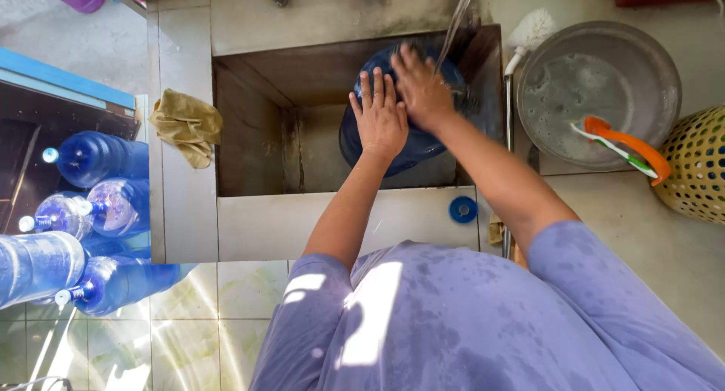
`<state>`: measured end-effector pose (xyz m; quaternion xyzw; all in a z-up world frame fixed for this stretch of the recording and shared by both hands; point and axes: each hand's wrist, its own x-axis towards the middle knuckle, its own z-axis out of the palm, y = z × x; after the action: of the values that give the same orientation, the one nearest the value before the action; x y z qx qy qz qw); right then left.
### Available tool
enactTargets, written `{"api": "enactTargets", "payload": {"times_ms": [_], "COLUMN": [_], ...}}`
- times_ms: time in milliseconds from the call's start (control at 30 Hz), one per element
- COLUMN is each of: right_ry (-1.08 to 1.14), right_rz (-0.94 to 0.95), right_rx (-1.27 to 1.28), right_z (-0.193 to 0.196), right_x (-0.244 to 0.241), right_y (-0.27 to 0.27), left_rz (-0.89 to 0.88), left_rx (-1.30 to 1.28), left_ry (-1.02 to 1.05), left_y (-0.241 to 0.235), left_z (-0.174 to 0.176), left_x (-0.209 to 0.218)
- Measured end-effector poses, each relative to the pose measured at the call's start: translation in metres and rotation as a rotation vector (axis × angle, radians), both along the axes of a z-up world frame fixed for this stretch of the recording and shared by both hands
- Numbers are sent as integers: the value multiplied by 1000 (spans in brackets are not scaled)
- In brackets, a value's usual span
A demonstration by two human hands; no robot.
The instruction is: Washing a large blue water bottle in a sink.
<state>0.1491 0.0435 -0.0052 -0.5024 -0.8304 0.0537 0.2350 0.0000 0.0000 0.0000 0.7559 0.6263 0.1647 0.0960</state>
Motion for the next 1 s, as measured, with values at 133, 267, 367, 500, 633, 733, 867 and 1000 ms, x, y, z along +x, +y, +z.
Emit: {"api": "enactTargets", "payload": {"times_ms": [133, 267, 367, 500, 633, 733, 867, 1000], "right_ry": [-57, -86, -64, 1, 17, -60, -73, -14], "right_rz": [-133, -335, -327, -116, -12, 28, -289, -630], "right_rx": [-76, -71, -31, -44, -85, -117, -170, -420], "right_z": [-17, -24, -25, 10, 29, 23, 13, -1], "right_x": [29, 41, 31, -1, -25, -28, -21, 6], "right_y": [31, -4, -72, -98, -48, 2, 39, 35], "left_rz": [-31, 100, 194, 212, 228, 302, 326, 295], "left_rx": [48, 11, 14, 66, 163, 182, 119, 226], "left_ry": [-9, -122, -239, -283, -272, -299, -449, -490], "left_y": [-9, -5, -5, 1, -10, -22, -39, -50], "left_z": [1, 13, -1, -22, -38, -26, -5, -32], "left_x": [2, 7, 8, 4, 2, -10, -27, -26]}}
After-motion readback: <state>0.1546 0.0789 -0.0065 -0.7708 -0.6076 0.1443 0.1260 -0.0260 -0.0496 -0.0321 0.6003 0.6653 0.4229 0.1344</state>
